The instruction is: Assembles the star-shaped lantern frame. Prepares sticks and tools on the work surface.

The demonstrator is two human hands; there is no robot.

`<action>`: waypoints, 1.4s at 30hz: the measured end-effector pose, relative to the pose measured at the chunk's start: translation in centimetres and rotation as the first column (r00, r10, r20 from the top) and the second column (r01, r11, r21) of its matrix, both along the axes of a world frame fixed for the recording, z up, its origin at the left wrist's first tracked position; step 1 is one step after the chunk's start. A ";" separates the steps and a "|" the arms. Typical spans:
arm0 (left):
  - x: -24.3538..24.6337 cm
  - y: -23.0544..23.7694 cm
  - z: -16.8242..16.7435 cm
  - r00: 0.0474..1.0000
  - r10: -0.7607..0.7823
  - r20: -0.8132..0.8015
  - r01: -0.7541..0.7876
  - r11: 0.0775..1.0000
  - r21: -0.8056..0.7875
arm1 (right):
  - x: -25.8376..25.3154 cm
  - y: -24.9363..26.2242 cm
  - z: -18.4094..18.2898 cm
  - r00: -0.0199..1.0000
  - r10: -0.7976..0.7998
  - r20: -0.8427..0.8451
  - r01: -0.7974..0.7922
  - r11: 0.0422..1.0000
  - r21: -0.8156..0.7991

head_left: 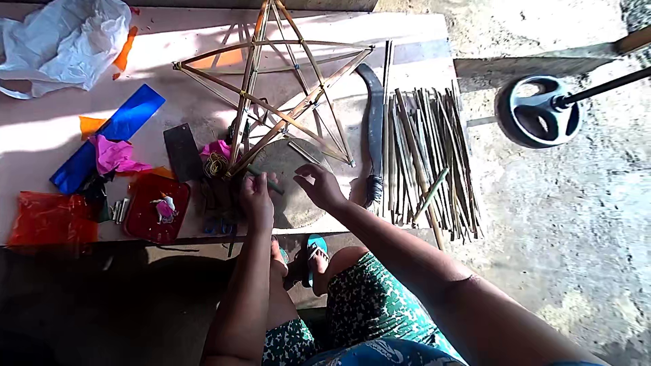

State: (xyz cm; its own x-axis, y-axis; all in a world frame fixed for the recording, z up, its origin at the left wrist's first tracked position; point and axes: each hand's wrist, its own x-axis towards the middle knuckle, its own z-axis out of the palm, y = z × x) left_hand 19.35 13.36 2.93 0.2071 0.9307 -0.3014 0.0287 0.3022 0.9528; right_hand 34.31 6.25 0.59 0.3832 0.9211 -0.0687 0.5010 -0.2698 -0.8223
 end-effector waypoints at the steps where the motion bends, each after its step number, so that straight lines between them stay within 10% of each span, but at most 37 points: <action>1: 0.1 0.0 -0.9 0.999 0.032 0.003 -0.032 0.999 0.013 | 1.3 0.4 -0.7 0.993 0.007 0.114 -0.003 0.999 -0.043; 10: -0.4 1.0 -5.2 0.981 -0.009 -0.195 0.077 0.936 0.344 | 5.0 2.9 -2.4 0.958 -0.006 0.287 0.099 0.945 -0.311; 18: -0.8 1.3 -4.4 0.975 -0.029 -0.222 0.109 0.928 0.357 | 7.5 -7.0 -4.0 0.920 -0.383 0.089 0.390 0.864 -0.317; 24: -0.2 1.0 -4.1 0.977 -0.058 -0.205 0.140 0.899 0.414 | 9.4 -10.6 -5.0 0.958 -0.241 0.158 0.287 0.767 -0.574; 37: 0.1 1.1 -4.2 0.974 -0.073 -0.213 0.157 0.897 0.412 | 15.0 5.5 -1.3 0.960 -0.185 0.212 0.245 0.921 -0.303; 42: 0.1 1.6 -4.3 0.977 -0.055 -0.207 0.139 0.898 0.417 | 16.4 9.0 -4.7 0.867 -0.462 -0.188 0.383 0.858 -0.342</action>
